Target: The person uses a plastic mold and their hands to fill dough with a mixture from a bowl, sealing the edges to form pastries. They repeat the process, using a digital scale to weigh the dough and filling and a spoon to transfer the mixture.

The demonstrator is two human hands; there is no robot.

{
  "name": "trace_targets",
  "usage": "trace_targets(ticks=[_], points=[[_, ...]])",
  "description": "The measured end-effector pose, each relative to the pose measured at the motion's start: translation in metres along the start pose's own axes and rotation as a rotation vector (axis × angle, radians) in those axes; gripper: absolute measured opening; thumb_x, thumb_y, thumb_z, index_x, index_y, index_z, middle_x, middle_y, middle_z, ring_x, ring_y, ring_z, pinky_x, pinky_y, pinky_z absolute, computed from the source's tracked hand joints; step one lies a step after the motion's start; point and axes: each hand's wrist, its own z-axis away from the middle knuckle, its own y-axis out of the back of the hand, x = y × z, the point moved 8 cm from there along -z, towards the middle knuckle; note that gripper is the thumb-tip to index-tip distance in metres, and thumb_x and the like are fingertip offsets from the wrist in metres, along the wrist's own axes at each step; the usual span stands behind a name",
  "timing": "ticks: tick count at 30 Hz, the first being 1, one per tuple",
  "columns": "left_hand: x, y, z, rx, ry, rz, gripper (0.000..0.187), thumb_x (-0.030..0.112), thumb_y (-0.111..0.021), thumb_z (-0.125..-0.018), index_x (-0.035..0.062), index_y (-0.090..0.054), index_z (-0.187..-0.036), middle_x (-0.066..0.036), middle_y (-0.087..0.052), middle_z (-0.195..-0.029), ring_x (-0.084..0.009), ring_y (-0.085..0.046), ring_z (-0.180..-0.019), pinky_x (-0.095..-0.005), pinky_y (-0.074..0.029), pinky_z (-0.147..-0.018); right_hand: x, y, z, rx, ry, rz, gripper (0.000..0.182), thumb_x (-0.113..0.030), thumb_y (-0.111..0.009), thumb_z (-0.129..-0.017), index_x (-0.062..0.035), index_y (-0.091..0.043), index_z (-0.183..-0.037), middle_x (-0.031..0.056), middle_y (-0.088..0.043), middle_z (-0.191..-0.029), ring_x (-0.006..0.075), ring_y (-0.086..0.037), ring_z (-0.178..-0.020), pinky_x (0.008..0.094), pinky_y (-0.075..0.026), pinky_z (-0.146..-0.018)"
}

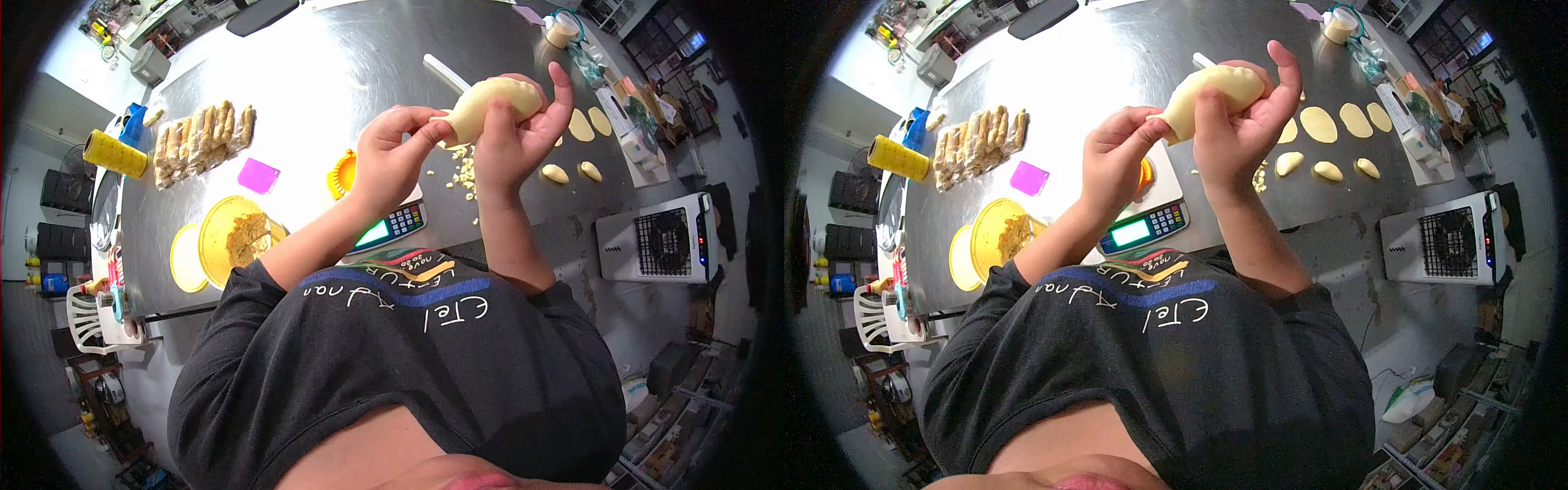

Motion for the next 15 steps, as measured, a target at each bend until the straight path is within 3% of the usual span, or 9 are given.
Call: trace_targets(ticks=[5,7,10,14,15], points=[[-0.006,-0.007,-0.002,-0.038,0.079,0.210,0.018,0.015,-0.066,-0.084,-0.0007,-0.068,-0.092,-0.006,-0.062,-0.085,-0.0119,-0.057,-0.081,-0.0246,-0.044,-0.073,-0.003,0.003,-0.003,0.006,0.004,0.018,0.065,0.003,-0.057,-0.075,-0.0048,-0.024,-0.131,0.0105,-0.055,-0.096,0.0134,-0.056,-0.086,0.0260,-0.050,-0.078],[-0.009,-0.012,0.000,-0.085,0.168,0.461,0.019,0.012,-0.060,-0.087,-0.0016,-0.063,-0.100,-0.008,-0.063,-0.097,-0.0141,-0.057,-0.090,-0.0274,-0.042,-0.084,-0.002,0.005,-0.004,0.012,-0.010,-0.026,0.066,0.003,-0.056,-0.074,-0.0046,-0.024,-0.131,0.0106,-0.055,-0.096,0.0136,-0.056,-0.086,0.0263,-0.050,-0.079],[-0.013,-0.021,0.003,-0.093,0.344,0.638,0.021,0.010,-0.058,-0.088,-0.0016,-0.061,-0.105,-0.008,-0.063,-0.098,-0.0146,-0.056,-0.095,-0.0289,-0.041,-0.087,0.000,0.009,-0.002,0.030,-0.019,-0.050,0.066,0.004,-0.056,-0.074,-0.0043,-0.023,-0.131,0.0107,-0.055,-0.096,0.0143,-0.056,-0.086,0.0266,-0.050,-0.079],[-0.017,-0.024,0.002,-0.061,0.285,0.660,0.021,0.013,-0.060,-0.088,0.0000,-0.063,-0.105,-0.005,-0.063,-0.097,-0.0125,-0.057,-0.090,-0.0253,-0.042,-0.084,-0.003,0.010,-0.001,0.043,0.011,-0.025,0.067,0.004,-0.055,-0.074,-0.0040,-0.022,-0.132,0.0112,-0.055,-0.096,0.0149,-0.056,-0.085,0.0269,-0.050,-0.079],[-0.016,-0.023,0.003,-0.044,0.248,0.537,0.020,0.013,-0.061,-0.087,0.0006,-0.063,-0.103,-0.006,-0.063,-0.097,-0.0125,-0.057,-0.089,-0.0255,-0.043,-0.083,-0.003,0.012,-0.001,0.063,0.003,-0.019,0.067,0.004,-0.055,-0.074,-0.0039,-0.022,-0.132,0.0114,-0.055,-0.096,0.0149,-0.056,-0.085,0.0270,-0.050,-0.078]])
